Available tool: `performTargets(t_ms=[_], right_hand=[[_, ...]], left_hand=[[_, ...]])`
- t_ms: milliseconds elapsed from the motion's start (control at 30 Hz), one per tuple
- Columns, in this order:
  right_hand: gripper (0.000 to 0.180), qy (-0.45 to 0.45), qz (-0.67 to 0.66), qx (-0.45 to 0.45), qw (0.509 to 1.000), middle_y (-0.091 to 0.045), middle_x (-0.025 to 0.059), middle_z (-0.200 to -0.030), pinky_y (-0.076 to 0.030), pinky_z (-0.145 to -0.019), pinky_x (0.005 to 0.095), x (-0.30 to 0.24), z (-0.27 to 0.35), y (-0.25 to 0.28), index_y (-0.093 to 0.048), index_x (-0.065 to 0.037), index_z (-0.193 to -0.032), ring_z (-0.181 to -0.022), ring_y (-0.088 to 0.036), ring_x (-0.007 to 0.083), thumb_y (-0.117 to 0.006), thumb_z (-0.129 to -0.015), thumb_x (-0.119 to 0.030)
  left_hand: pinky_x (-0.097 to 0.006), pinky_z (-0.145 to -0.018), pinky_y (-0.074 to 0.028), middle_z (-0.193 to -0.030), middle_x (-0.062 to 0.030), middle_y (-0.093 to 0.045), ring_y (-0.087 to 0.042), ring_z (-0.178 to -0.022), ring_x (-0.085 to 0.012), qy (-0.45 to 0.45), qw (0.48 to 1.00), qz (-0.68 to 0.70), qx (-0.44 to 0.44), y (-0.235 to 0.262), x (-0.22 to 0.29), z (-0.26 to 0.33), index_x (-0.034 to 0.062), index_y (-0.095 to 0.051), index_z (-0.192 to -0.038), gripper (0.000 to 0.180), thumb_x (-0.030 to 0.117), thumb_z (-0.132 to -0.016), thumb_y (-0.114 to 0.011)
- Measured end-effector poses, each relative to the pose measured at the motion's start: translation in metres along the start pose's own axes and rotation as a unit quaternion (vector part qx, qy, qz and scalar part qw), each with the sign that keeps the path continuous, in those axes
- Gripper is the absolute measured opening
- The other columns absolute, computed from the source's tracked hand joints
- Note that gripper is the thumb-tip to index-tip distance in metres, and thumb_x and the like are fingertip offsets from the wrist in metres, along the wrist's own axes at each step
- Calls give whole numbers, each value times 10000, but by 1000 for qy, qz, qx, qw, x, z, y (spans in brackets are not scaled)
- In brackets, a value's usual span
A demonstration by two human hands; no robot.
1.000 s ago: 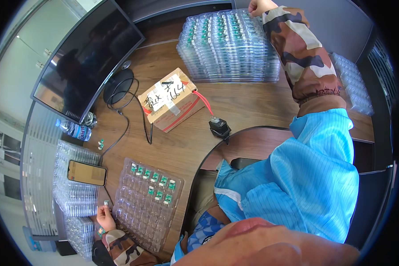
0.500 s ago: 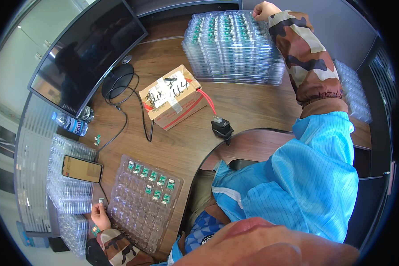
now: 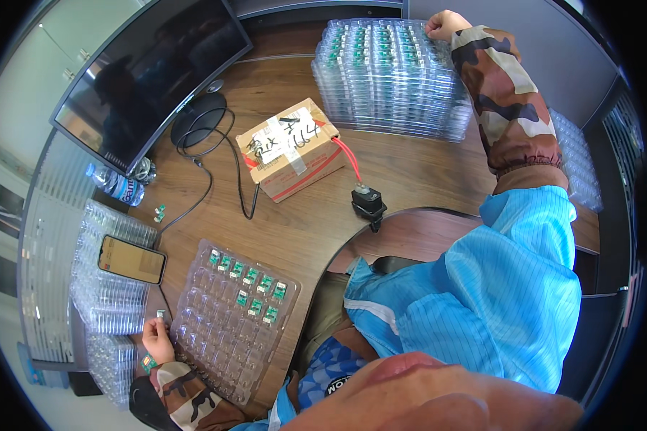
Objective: Sorting small electronic components and placing them into specialized plastic trays at a workstation.
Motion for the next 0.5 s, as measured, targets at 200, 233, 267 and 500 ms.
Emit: performTargets(t_ms=[200,233,267,500], right_hand=[[160,9,-39,27,999,-636,62,-727,-468,-653,276,-3,-8,5,-656,-61,-857,-670,-587,156,-629,-744,-170],[166,43,-30,68,996,-636,73,-728,-468,-651,278,41,-18,-1,-649,-46,-851,-667,-585,158,-612,-762,-181],[197,42,-61,49,996,-630,61,-763,-460,-688,270,65,-20,1,-629,-34,-896,-716,-578,132,-597,-790,-196],[266,133,-262,-15,956,-567,29,-970,-395,-812,201,-111,37,69,-541,-2,-1071,-910,-522,87,-512,-880,-185]], left_hand=[[-188,-509,-346,-621,17,-507,-427,-552,-49,3,1000,-19,17,9,-1,11,17,-540,-771,129,120,-849,-546],[-200,-509,-359,-616,4,-516,-440,-555,-58,-20,998,-57,19,8,6,7,9,-544,-768,139,124,-847,-548],[-206,-508,-367,-614,-3,-521,-449,-555,-64,-39,996,-76,5,2,16,0,8,-545,-770,141,127,-847,-547],[-227,-549,-411,-642,-9,-552,-475,-588,-72,-51,996,-66,29,-11,12,0,19,-588,-811,148,163,-840,-568]])
Point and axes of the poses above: each hand's wrist, its own z-axis away from the middle knuckle, its own y-axis out of the back of the hand, x = y × z, the point moved 7 cm from there along -z, towards the middle knuckle
